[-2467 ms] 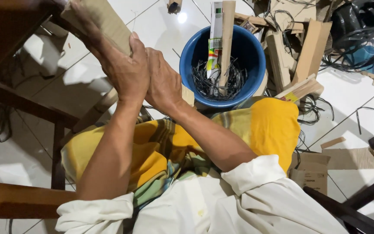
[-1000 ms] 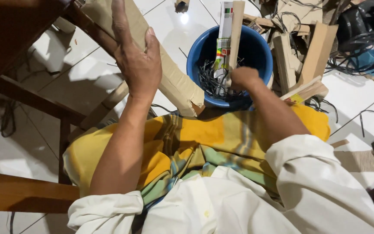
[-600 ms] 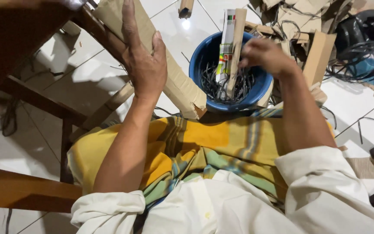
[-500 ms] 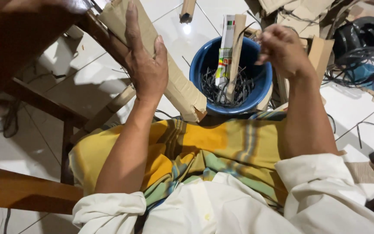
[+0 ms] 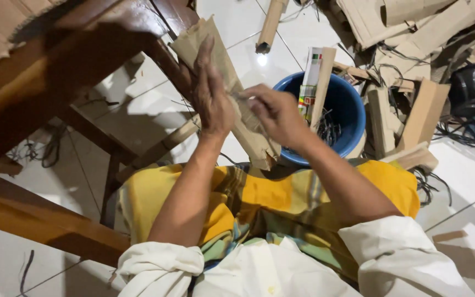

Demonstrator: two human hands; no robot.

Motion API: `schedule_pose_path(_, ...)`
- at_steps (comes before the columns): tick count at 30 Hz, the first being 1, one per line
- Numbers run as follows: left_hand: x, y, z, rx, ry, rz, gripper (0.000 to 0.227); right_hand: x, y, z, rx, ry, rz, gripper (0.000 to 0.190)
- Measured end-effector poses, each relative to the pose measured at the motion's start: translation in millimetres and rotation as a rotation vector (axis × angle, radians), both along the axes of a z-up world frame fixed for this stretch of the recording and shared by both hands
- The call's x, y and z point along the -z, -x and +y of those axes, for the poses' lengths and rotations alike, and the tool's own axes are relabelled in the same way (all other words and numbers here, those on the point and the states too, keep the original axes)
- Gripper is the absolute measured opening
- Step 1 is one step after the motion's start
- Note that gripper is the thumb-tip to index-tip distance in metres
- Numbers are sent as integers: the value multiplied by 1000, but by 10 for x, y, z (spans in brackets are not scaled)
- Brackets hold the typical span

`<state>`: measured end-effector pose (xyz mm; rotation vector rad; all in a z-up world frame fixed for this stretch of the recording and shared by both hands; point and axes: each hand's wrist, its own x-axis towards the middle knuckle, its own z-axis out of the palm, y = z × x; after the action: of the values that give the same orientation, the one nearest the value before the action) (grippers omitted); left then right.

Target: The person sits on the floor and ties cardboard rolls to the legs of a wooden table using thin strips of material. They wrap the strips around each roll and secure them with knots.

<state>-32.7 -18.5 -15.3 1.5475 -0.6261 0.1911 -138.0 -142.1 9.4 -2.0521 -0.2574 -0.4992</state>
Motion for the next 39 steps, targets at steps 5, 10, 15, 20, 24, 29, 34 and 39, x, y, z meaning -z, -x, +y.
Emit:
schedule_pose_path(5, -74, 47, 125, 36, 74, -112, 63, 122, -136, 68, 27, 19, 77, 7)
schedule_pose_path(10, -6, 22, 90, -205, -85, -181, 52, 28, -212, -23, -66, 18, 213, 2)
schedule_pose_path(15, -42, -55, 129, -444, 100, -21, 42, 66, -355, -109, -52, -48, 216, 12)
schedule_pose_path(20, 265, -383, 110, -555, 278, 297, 56, -77, -450, -190, 54, 70, 244, 11)
schedule_pose_path(24, 619, -700, 234, -590, 273, 536, 72, 24, -651, -399, 154, 313, 148, 13)
schedule_pose_path(29, 17, -516, 153, -478, 194, 571, 73, 400, -930, -473, 183, 157, 33, 31)
schedule_pose_path(34, -133, -499, 71, -365, 355, 694, 72, 451, -1161, -374, 80, -334, 106, 42)
schedule_pose_path(39, -203, -533, 17, -327, 477, 765, 51, 472, -1322, -249, -30, -776, 301, 33)
